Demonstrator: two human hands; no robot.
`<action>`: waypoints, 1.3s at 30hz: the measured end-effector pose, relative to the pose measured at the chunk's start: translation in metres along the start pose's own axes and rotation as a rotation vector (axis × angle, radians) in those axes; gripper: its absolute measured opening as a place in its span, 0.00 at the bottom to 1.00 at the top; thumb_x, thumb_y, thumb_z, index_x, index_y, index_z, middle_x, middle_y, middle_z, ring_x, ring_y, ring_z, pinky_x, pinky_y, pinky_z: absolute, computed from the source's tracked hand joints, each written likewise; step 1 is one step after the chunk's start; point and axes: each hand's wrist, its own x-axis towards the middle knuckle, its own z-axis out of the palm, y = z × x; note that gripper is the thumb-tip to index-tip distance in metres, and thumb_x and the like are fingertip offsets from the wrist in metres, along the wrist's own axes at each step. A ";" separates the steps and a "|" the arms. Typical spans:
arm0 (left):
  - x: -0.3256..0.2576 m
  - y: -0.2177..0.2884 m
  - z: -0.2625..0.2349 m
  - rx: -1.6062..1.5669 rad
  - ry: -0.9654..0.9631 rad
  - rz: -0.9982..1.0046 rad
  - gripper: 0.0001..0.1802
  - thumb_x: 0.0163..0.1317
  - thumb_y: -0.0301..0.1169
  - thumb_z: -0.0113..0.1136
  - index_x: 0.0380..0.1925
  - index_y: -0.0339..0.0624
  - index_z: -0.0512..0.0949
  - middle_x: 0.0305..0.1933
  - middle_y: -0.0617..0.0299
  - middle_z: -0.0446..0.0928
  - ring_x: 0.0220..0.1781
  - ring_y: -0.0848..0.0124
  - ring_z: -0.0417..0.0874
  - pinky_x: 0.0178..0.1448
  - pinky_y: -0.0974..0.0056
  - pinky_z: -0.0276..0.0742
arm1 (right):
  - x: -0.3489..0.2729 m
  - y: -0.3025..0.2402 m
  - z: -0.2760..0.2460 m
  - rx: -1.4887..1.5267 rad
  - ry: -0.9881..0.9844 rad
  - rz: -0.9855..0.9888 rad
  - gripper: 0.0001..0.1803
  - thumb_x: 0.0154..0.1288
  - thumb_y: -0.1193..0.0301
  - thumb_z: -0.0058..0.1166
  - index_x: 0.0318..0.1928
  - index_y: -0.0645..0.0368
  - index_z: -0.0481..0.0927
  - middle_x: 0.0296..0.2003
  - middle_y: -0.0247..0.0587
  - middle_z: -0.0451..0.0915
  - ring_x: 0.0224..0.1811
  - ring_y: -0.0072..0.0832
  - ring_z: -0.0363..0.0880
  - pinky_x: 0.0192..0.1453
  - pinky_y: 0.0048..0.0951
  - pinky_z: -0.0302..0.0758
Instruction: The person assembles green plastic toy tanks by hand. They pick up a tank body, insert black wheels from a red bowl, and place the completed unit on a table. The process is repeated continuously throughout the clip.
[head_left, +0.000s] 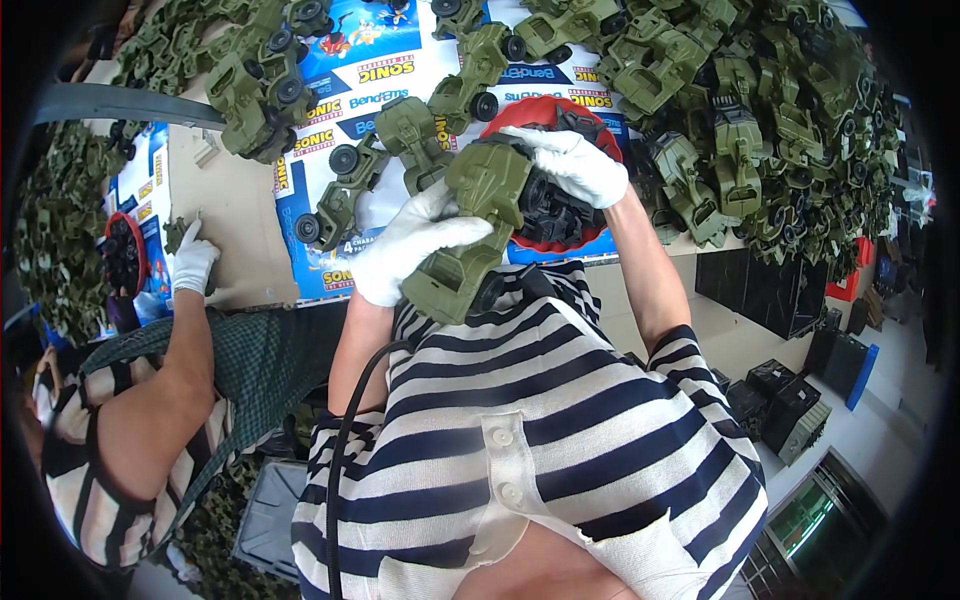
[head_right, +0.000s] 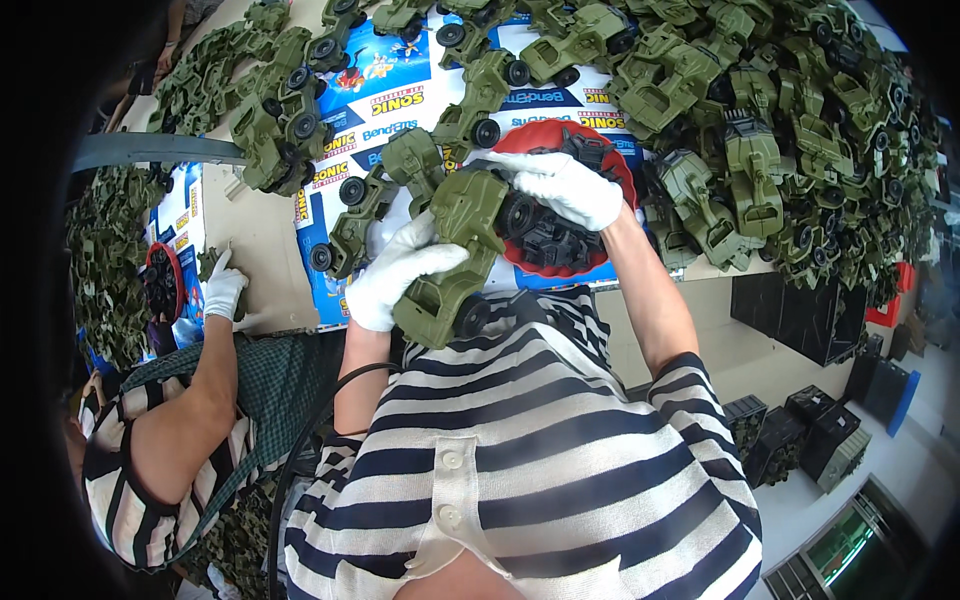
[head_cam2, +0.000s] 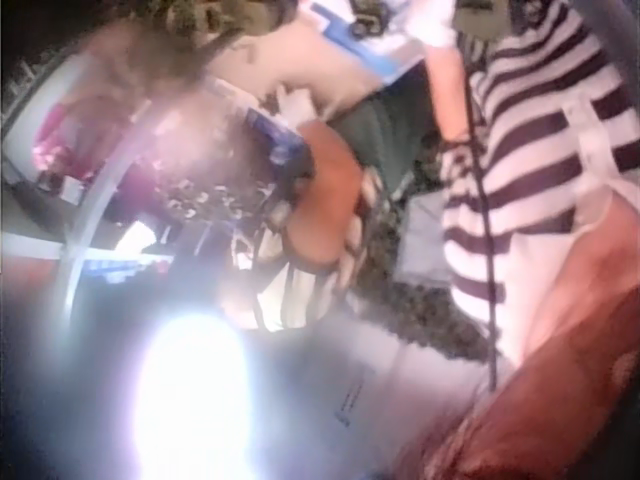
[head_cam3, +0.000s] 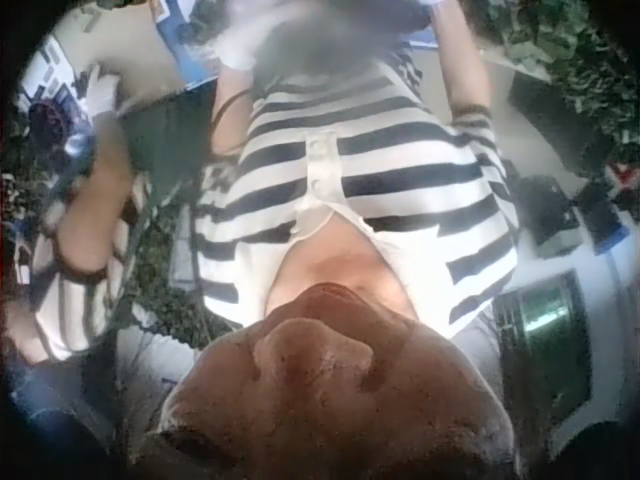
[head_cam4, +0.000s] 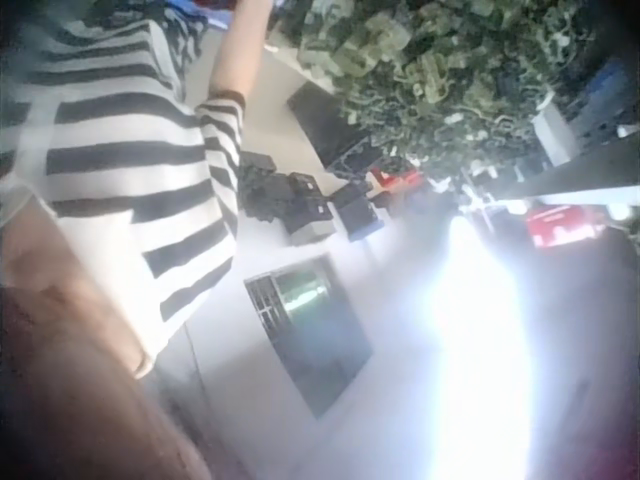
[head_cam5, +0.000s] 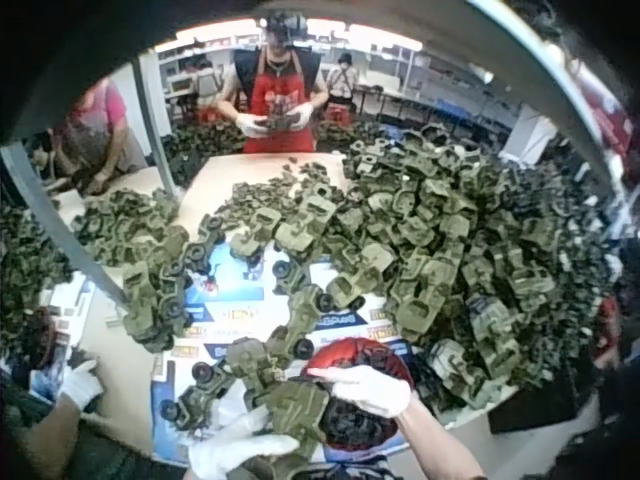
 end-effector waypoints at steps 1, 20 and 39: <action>0.002 -0.002 0.000 -0.035 0.000 0.004 0.37 0.58 0.23 0.64 0.69 0.38 0.64 0.58 0.59 0.77 0.56 0.72 0.79 0.59 0.66 0.76 | 0.001 0.000 0.001 -0.064 0.028 -0.007 0.29 0.73 0.63 0.53 0.68 0.66 0.68 0.64 0.42 0.74 0.65 0.29 0.71 0.71 0.28 0.64; 0.047 -0.054 -0.034 0.284 0.284 0.868 0.50 0.55 0.63 0.66 0.67 0.36 0.65 0.63 0.53 0.72 0.65 0.64 0.73 0.67 0.60 0.69 | 0.028 0.009 0.098 -0.813 0.366 -0.517 0.37 0.50 0.65 0.68 0.61 0.60 0.70 0.52 0.52 0.76 0.56 0.48 0.75 0.62 0.43 0.71; 0.024 0.020 -0.083 1.467 0.959 0.316 0.59 0.40 0.49 0.79 0.70 0.37 0.60 0.58 0.39 0.74 0.60 0.49 0.77 0.61 0.54 0.73 | 0.091 0.020 0.048 -0.963 0.789 -0.488 0.28 0.64 0.60 0.61 0.60 0.61 0.72 0.57 0.53 0.76 0.61 0.46 0.74 0.64 0.41 0.70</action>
